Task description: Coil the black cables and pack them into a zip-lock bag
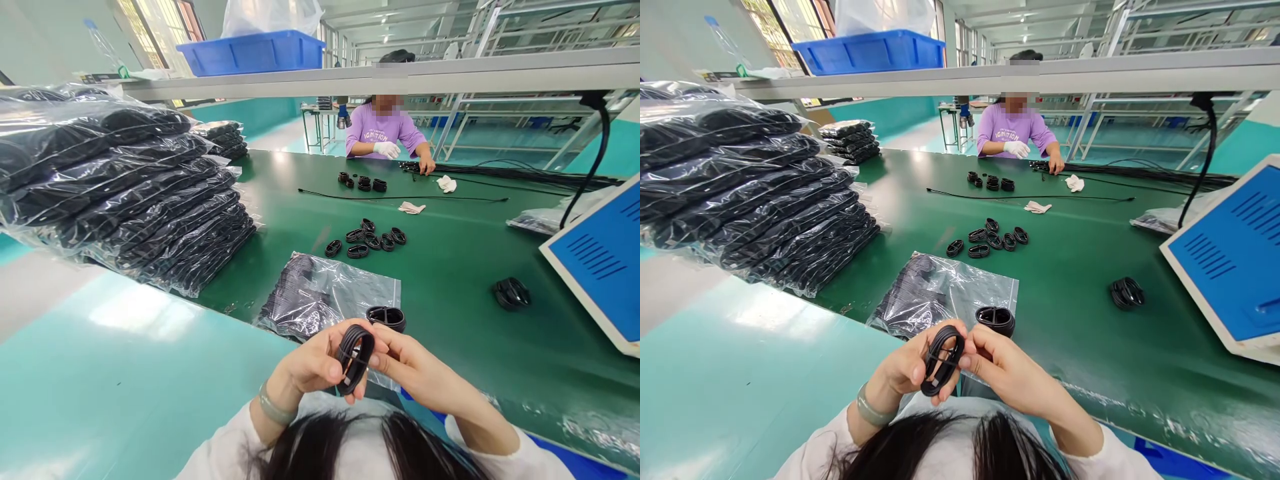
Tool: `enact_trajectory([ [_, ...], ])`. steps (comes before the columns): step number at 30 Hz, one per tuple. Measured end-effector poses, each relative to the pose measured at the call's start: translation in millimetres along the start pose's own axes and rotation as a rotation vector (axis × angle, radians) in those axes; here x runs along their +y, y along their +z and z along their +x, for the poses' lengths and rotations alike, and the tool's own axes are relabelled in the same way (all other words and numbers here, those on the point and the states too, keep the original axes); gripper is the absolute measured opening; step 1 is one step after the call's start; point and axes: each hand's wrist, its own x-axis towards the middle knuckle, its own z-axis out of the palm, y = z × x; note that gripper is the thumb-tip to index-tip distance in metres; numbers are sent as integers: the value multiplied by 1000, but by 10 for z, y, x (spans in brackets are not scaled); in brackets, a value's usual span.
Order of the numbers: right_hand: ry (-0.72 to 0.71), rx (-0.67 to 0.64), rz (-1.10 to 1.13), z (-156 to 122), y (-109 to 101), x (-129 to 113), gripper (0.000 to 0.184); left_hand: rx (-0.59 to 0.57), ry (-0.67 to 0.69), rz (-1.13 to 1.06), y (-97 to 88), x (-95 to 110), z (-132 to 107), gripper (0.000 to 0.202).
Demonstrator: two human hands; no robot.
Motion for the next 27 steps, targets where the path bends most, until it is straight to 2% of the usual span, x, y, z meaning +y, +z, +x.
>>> enact_trajectory([
  [4,171,20,289,-4,79,36,43,51,-21,69,-4,58,-45,67],
  [7,206,214,317,-60,136,48,47,116,-7,199,72,124,-106,72],
  [9,144,366,229,-107,168,38,42,239,-8,410,185,160,-128,73],
  [11,78,446,122,-136,190,29,40,423,-9,733,323,170,-122,73],
  [13,58,448,48,-135,194,31,43,567,10,1028,436,154,-99,76],
  [15,77,405,41,-110,172,42,44,634,23,1134,484,128,-81,82],
  [17,92,378,89,-80,132,54,44,640,22,1044,456,115,-83,86],
  [19,90,381,151,-58,91,62,43,595,16,835,376,121,-99,81],
  [21,94,398,194,-46,64,70,44,501,-20,574,276,133,-110,68],
  [23,101,393,207,-39,54,87,43,363,-97,336,180,133,-105,64],
  [25,102,382,171,-38,56,113,41,255,-153,205,104,111,-84,70],
  [27,30,444,63,-50,63,135,35,231,-143,175,56,76,-62,77],
])
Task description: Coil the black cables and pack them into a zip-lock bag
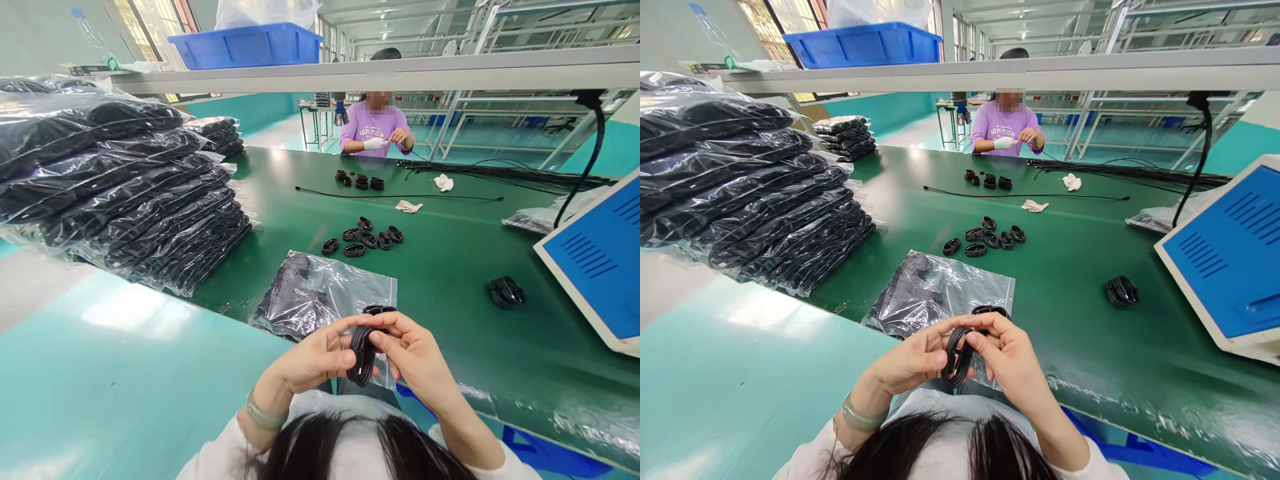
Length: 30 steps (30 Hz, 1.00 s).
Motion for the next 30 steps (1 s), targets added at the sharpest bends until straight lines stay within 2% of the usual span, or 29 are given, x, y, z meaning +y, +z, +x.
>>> enact_trajectory([
  [3,-281,119,-213,-47,-1,3,18,50,39,7,-1,-46,21,74],
  [5,-437,86,-352,-81,-1,-11,12,81,56,26,20,-62,16,68],
  [7,-530,21,-442,-98,0,-22,14,107,77,45,46,-71,10,65],
  [10,-608,1,-532,-94,-3,-17,13,98,118,60,75,-79,15,72],
  [13,-669,3,-630,-90,-17,-8,10,90,166,50,81,-86,25,66],
  [17,-852,120,-814,-133,-42,6,7,99,211,-42,61,-93,10,60],
  [20,-970,240,-909,-171,-42,74,13,70,223,-109,45,-106,4,62],
  [24,-1030,336,-929,-177,8,213,20,34,225,-163,48,-139,40,61],
  [30,-1105,327,-940,-175,12,323,36,21,223,-190,35,-162,54,65],
])
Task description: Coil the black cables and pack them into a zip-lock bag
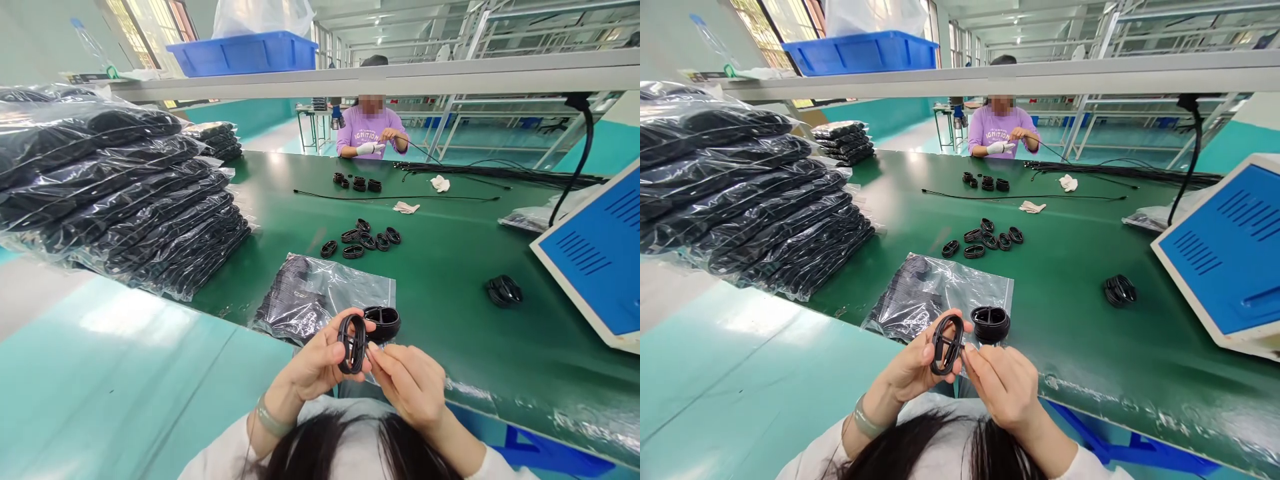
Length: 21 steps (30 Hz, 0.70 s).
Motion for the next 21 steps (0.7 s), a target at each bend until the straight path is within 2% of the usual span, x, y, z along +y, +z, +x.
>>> enact_trajectory([
  [3,54,28,-66,-43,-88,148,38,43,5,123,10,110,2,73],
  [5,216,52,-67,-56,-157,318,31,105,35,355,46,228,52,73],
  [7,410,-7,20,-57,-194,513,30,169,102,705,100,344,160,66],
  [9,527,-140,165,-62,-172,691,55,181,172,1059,146,417,317,61],
  [11,547,-257,325,-81,-92,818,87,140,198,1284,157,426,491,65],
  [12,535,-302,397,-95,-38,860,98,108,186,1330,144,408,572,70],
  [14,479,-362,486,-125,78,909,106,56,140,1343,83,345,704,82],
  [17,382,-418,511,-164,211,937,93,51,90,1299,-41,246,801,91],
  [21,340,-451,516,-201,254,962,78,145,53,1176,-136,183,772,98],
])
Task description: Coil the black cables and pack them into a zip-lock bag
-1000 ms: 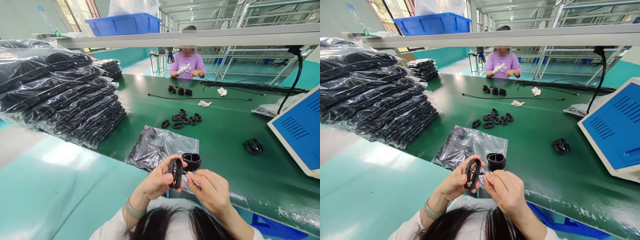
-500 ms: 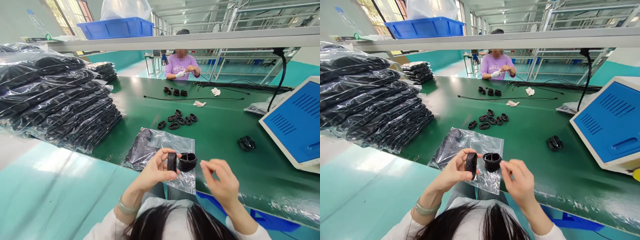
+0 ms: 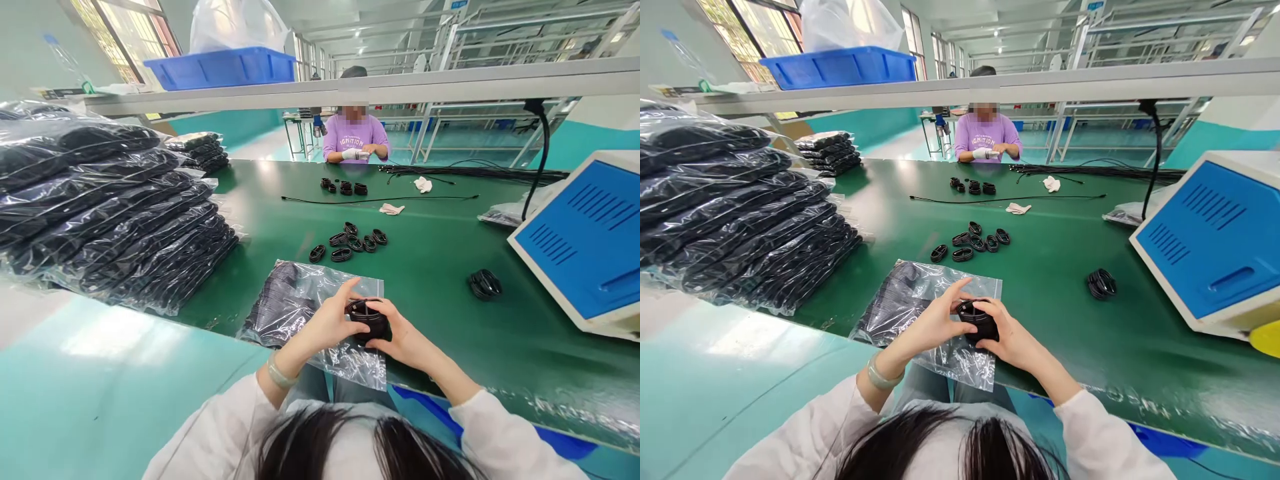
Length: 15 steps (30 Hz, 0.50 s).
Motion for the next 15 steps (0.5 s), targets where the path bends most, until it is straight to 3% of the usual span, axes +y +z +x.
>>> enact_trajectory([
  [4,18,-36,-56,-35,-6,17,70,5,-47,-124,14,-52,-138,104],
  [7,8,-45,-58,-60,19,33,65,57,-58,-153,43,-108,-247,83],
  [10,28,-10,-57,-99,50,85,62,219,-95,-36,96,-134,-287,61],
  [12,62,69,-70,-134,46,140,61,275,-116,139,166,-100,-254,48],
  [15,162,348,-44,-173,-33,192,66,184,-139,459,371,15,-105,26],
])
